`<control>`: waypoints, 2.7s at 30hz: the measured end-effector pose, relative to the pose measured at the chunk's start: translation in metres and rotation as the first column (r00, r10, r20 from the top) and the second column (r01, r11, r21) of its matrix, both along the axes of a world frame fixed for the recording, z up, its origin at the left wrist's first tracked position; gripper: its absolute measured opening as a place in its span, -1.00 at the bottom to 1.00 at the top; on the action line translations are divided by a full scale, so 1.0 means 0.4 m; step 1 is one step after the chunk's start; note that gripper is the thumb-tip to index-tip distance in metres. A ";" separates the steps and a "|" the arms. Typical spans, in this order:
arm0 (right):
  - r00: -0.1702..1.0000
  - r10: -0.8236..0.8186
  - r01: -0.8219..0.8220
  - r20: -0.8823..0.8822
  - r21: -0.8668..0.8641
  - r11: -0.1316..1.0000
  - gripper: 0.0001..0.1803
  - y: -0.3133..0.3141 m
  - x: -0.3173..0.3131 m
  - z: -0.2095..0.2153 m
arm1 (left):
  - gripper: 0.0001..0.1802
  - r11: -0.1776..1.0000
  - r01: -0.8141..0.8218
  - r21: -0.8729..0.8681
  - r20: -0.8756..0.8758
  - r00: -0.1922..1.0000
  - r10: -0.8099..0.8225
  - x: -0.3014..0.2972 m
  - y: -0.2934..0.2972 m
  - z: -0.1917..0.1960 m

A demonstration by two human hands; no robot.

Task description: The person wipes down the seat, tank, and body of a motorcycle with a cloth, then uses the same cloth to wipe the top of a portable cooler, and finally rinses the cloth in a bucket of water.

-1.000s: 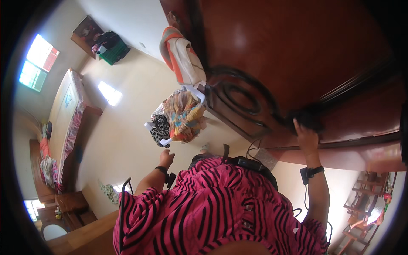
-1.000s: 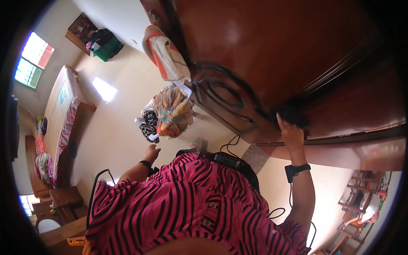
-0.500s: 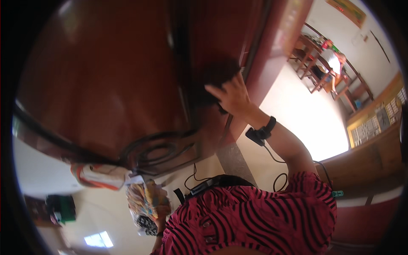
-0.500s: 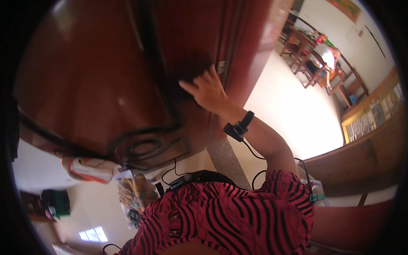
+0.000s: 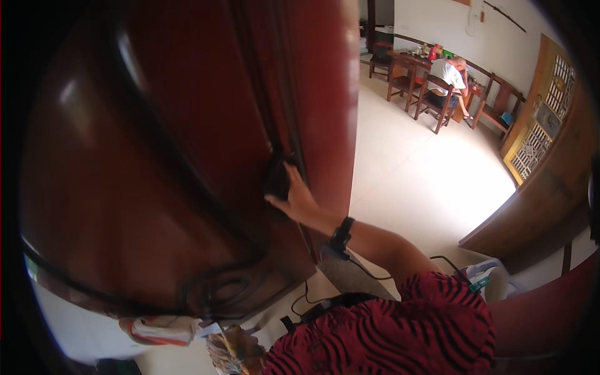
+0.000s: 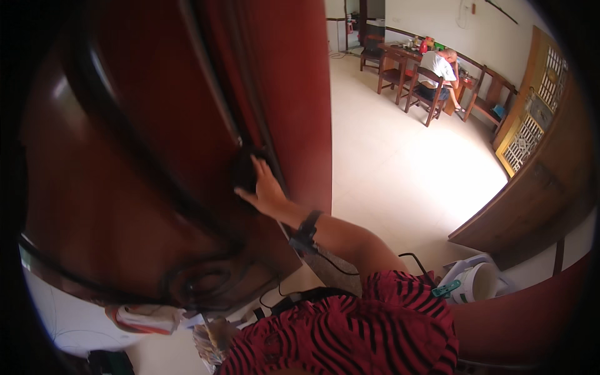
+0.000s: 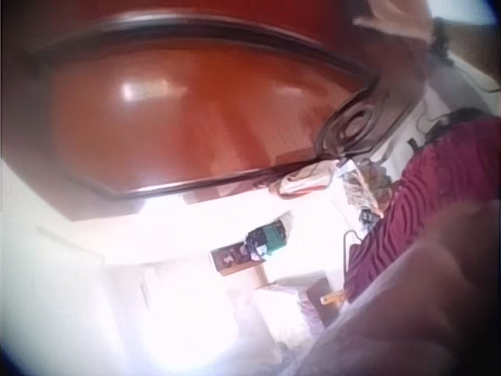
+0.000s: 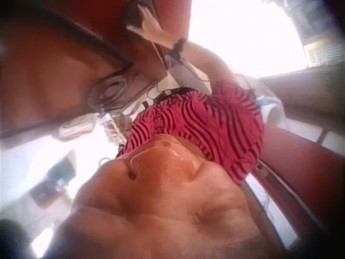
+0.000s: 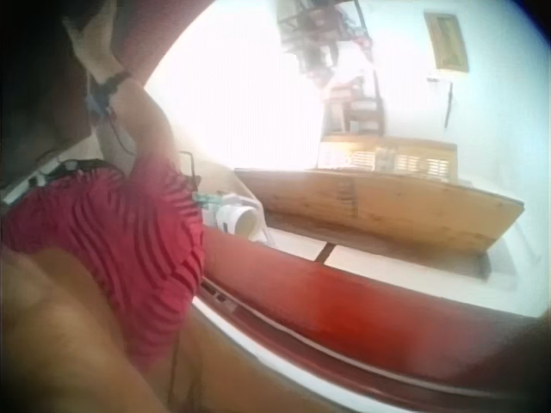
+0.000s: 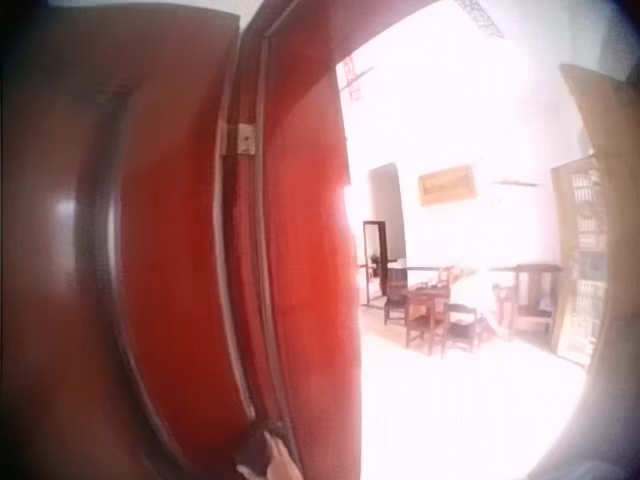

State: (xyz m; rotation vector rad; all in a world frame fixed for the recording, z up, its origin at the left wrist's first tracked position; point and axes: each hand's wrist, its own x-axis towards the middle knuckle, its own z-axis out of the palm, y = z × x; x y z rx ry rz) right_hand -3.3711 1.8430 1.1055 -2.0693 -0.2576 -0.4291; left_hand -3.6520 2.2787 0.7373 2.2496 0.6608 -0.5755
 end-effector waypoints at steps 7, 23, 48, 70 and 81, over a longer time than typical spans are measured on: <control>0.964 0.107 -0.199 -0.244 -0.393 0.898 -0.30 -0.101 -0.022 -0.188 | -0.72 0.984 0.175 0.001 0.018 0.984 -0.175 0.232 -0.159 0.026; 0.288 -0.153 0.586 -0.945 0.048 0.809 -0.72 -0.865 -0.657 -0.329 | -0.69 0.647 0.735 -0.204 0.090 0.672 -0.735 0.772 -0.829 0.015; -0.300 -0.577 0.952 -0.759 -0.199 -0.233 -0.23 -1.360 -1.336 -0.758 | -0.65 0.097 0.990 -0.100 -0.042 0.093 -0.995 0.881 -1.761 0.071; -0.447 -0.315 0.854 -0.837 -0.294 -0.429 -0.57 -1.377 -1.591 -0.675 | -0.48 -0.465 0.815 -0.345 0.046 -0.480 -0.876 0.415 -3.102 0.143; -0.309 -0.383 0.865 -0.870 -0.089 -0.494 -0.70 -1.610 -1.601 -0.975 | -0.55 -0.552 0.590 -0.589 -0.083 -0.724 -0.685 -0.143 -3.196 0.249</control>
